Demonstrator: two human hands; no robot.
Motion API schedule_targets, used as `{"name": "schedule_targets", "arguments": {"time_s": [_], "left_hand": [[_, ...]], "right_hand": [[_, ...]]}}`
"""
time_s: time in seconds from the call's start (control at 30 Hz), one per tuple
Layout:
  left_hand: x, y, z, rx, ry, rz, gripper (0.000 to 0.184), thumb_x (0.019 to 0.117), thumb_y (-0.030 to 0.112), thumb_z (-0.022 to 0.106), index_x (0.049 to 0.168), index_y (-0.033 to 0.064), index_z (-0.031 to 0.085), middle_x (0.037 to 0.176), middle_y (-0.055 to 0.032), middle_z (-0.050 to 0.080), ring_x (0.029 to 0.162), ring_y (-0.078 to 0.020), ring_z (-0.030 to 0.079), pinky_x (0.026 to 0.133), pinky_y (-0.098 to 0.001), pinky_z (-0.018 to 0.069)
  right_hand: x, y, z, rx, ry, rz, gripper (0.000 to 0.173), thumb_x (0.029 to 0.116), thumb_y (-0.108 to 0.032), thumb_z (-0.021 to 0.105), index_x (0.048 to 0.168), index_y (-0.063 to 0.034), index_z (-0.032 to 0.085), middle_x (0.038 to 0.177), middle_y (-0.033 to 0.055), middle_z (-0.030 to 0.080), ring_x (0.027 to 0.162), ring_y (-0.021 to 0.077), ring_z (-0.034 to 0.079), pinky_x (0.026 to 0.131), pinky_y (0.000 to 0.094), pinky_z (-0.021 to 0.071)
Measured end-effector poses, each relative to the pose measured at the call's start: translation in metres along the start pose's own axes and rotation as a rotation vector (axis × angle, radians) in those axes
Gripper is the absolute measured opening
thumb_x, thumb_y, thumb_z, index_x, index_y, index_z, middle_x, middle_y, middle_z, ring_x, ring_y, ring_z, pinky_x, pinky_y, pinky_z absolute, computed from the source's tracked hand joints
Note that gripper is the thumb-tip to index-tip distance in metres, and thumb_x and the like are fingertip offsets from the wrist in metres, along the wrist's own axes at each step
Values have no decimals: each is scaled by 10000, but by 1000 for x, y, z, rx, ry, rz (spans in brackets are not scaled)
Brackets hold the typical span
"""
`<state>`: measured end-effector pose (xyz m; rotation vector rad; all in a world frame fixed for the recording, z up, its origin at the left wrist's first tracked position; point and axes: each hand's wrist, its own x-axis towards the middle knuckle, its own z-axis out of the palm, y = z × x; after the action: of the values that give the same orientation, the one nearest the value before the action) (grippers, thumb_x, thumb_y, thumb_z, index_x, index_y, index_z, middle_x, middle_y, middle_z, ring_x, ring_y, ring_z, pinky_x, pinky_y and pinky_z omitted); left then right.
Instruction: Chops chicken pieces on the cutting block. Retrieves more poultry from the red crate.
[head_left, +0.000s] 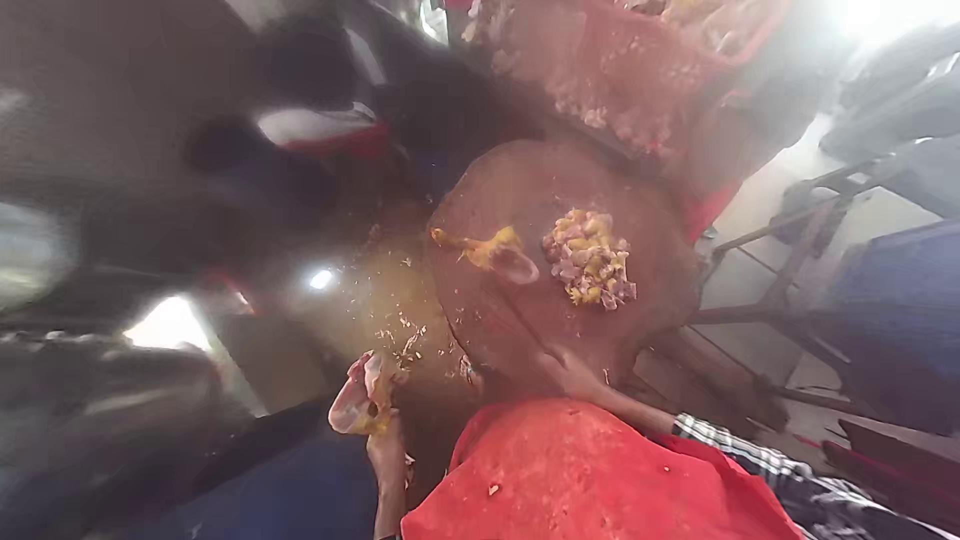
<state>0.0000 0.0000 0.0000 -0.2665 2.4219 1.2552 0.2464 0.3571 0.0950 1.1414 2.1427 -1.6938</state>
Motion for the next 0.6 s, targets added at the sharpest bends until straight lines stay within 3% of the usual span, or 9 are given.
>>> {"name": "schedule_targets", "arguments": {"time_s": [0.07,0.23,0.3,0.33,0.37,0.4,0.47,0.53,0.6], "left_hand": [[1,22,-3,29,-12,23,353,971,261,678,1243,37,654,954,-125,702,734,-191,634,673,-427,555],[-22,105,-9,160,-148,55,402,949,342,720,1220,47,679,973,-138,717,810,-245,677,745,-503,568],[-37,137,1,21,-282,30,393,982,416,676,1166,68,667,753,-68,616,603,-171,562,563,-382,510],[-49,152,9,-141,-394,-11,375,1030,423,599,1167,76,636,692,-21,550,547,-123,495,508,-311,461],[-61,167,16,-311,-510,-67,397,1063,429,529,1201,69,624,703,-26,569,547,-120,518,504,-294,484],[-72,180,26,-464,-616,-122,431,1084,431,466,1239,53,605,766,-73,630,585,-151,588,526,-311,531],[-85,202,53,-583,-767,-211,514,1114,433,347,1361,45,575,1063,-181,728,839,-268,727,726,-414,624],[-78,192,83,-499,-801,-262,487,1122,401,314,1346,68,590,1096,-143,731,887,-247,724,777,-410,611],[-66,159,112,-431,-738,-276,413,1119,347,365,1236,44,619,828,-77,659,616,-160,612,564,-320,549]], "right_hand": [[15,-18,11,344,-112,-122,544,1037,-644,365,1142,-139,535,731,-22,490,562,105,500,525,308,486],[24,-7,-38,-78,-358,113,627,1069,-622,286,1195,-110,625,808,59,571,641,185,553,613,407,504],[28,0,-55,-211,-277,86,667,1067,-632,236,1121,-109,647,789,69,586,650,206,580,620,440,518],[31,-1,-64,-256,-192,60,675,1065,-627,258,1124,-84,655,838,111,621,734,255,621,696,503,536],[34,-2,-71,-299,-93,46,676,1059,-635,292,1162,-69,647,916,151,658,842,300,661,789,558,548],[39,-7,-78,-348,-5,35,674,1054,-637,319,1237,-68,632,1006,174,687,950,326,685,871,587,546],[46,-29,-94,-346,115,-32,667,1060,-622,311,1287,-72,614,1035,165,686,981,310,680,901,566,537],[40,-60,-103,-235,180,-161,691,1055,-635,255,1245,-79,619,926,111,654,853,242,658,799,495,557],[29,-93,-111,-66,186,-322,765,995,-760,233,1132,-103,600,750,11,527,623,153,532,576,379,502]]}}
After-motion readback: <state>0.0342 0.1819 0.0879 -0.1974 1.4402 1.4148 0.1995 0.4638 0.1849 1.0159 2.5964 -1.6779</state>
